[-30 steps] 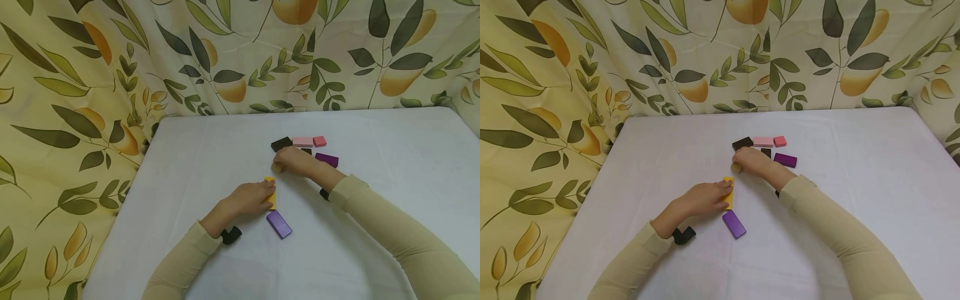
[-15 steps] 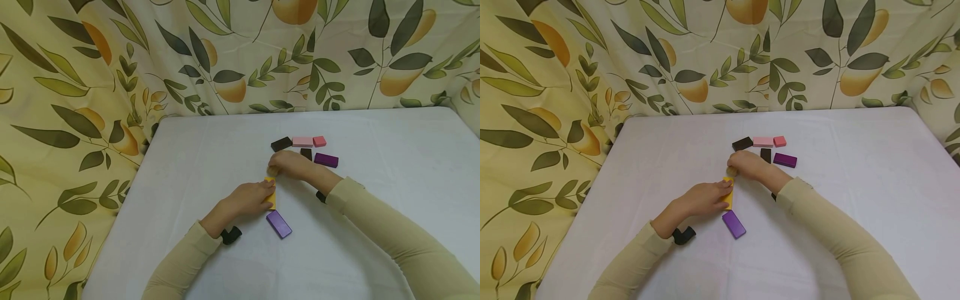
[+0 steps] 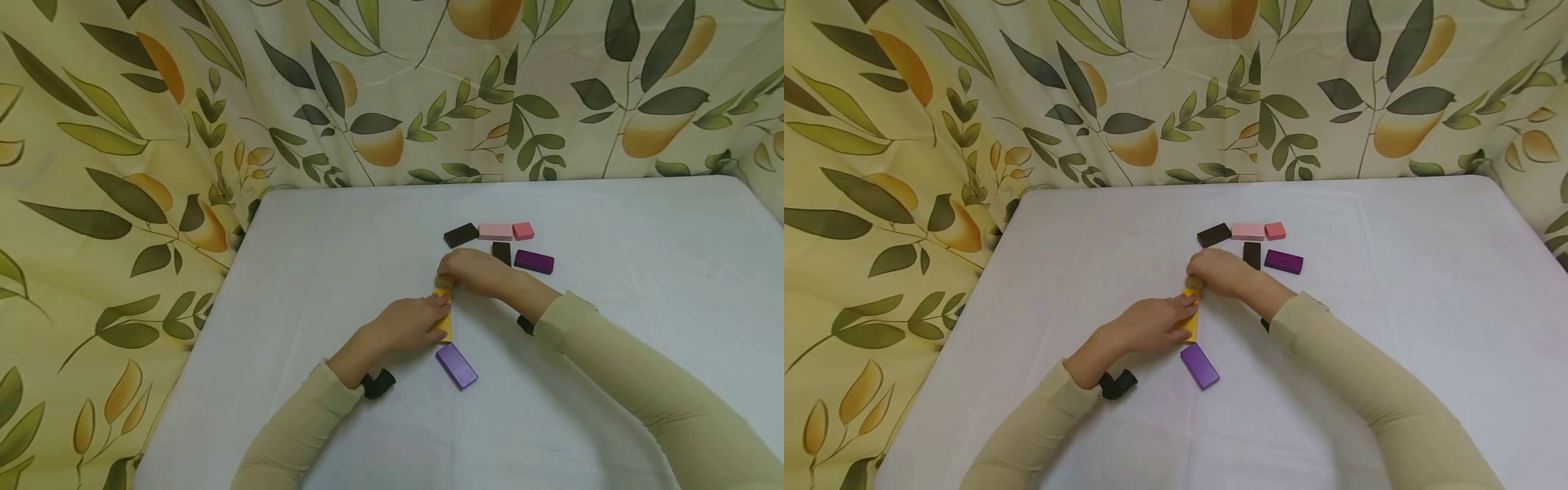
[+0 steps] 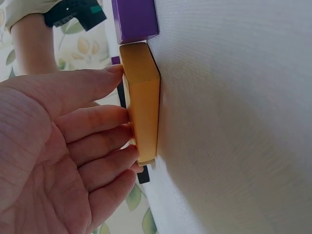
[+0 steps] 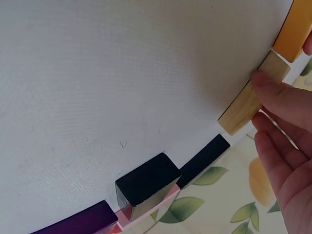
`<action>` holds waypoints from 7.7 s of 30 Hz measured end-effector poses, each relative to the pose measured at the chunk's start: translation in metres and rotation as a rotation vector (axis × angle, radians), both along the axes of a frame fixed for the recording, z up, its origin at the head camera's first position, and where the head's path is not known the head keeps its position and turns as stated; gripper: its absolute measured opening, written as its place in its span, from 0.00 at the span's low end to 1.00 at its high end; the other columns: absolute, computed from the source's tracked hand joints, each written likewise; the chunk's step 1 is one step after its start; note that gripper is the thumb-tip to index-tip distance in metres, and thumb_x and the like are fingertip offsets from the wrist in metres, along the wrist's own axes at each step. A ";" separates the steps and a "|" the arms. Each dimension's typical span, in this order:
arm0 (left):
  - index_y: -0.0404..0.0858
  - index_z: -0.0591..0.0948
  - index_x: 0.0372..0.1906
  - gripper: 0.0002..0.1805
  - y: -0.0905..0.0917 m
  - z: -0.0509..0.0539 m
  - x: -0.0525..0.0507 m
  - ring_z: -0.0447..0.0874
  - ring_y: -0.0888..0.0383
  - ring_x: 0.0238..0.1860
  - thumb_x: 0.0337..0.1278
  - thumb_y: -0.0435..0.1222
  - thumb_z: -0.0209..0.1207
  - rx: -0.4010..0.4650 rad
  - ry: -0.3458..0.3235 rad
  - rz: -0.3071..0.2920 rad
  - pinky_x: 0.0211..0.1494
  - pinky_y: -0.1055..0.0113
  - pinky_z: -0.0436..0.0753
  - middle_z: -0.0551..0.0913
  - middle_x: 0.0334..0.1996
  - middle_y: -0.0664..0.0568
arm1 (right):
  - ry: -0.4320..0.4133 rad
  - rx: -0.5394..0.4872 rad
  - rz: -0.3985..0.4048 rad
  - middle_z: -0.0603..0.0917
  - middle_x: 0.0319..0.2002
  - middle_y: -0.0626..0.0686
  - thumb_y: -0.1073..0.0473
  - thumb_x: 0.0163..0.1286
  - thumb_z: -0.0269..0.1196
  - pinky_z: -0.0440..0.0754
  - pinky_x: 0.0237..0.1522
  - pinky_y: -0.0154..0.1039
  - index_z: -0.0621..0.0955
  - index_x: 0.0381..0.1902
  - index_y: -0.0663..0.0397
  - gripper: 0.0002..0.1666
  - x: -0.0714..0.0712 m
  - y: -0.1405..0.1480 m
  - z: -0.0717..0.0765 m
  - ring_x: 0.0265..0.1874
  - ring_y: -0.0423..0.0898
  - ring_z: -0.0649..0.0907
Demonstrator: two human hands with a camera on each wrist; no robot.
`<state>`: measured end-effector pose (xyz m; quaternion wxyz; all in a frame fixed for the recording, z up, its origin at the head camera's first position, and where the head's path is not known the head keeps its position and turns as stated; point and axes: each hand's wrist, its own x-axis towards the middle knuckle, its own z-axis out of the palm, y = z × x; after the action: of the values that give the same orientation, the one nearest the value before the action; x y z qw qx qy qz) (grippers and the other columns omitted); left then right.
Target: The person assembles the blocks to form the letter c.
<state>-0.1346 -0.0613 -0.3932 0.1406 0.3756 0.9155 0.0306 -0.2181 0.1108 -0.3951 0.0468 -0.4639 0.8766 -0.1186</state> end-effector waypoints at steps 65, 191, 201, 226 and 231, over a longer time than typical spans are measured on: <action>0.44 0.70 0.64 0.27 0.007 0.007 0.034 0.54 0.69 0.65 0.61 0.48 0.54 0.089 -0.061 -0.172 0.60 0.74 0.64 0.63 0.66 0.59 | -0.131 -0.150 -0.795 0.81 0.33 0.64 0.64 0.58 0.63 0.72 0.31 0.48 0.80 0.37 0.72 0.13 -0.003 0.058 0.006 0.29 0.54 0.74; 0.46 0.78 0.56 0.19 0.018 0.005 0.047 0.71 0.67 0.56 0.60 0.40 0.57 0.023 -0.060 -0.302 0.56 0.76 0.67 0.76 0.55 0.60 | -0.119 -0.103 -0.631 0.81 0.29 0.60 0.63 0.54 0.69 0.79 0.34 0.47 0.82 0.34 0.72 0.15 0.072 0.051 0.002 0.27 0.49 0.78; 0.46 0.78 0.56 0.19 0.019 0.005 0.046 0.71 0.67 0.56 0.59 0.40 0.57 0.016 -0.067 -0.304 0.56 0.77 0.67 0.77 0.54 0.60 | -0.135 -0.106 -0.634 0.82 0.32 0.63 0.62 0.53 0.70 0.79 0.36 0.49 0.82 0.35 0.73 0.17 0.077 0.054 0.004 0.29 0.50 0.78; 0.46 0.78 0.56 0.19 0.018 0.002 0.046 0.73 0.66 0.55 0.60 0.40 0.56 0.023 -0.050 -0.321 0.54 0.76 0.69 0.76 0.55 0.59 | -0.160 -0.140 -0.628 0.82 0.33 0.62 0.63 0.51 0.71 0.79 0.36 0.48 0.82 0.35 0.72 0.17 0.093 0.054 0.002 0.30 0.50 0.79; 0.46 0.78 0.56 0.18 0.018 0.002 0.045 0.73 0.66 0.54 0.60 0.40 0.56 0.018 -0.036 -0.330 0.54 0.76 0.70 0.76 0.54 0.59 | -0.152 -0.154 -0.625 0.82 0.33 0.62 0.63 0.50 0.71 0.79 0.36 0.49 0.82 0.34 0.72 0.16 0.098 0.054 0.003 0.31 0.51 0.80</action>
<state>-0.0895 -0.0429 -0.3908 0.1568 0.5216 0.8383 0.0219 -0.1206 0.1649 -0.3922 0.0381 -0.1646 0.9590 -0.2275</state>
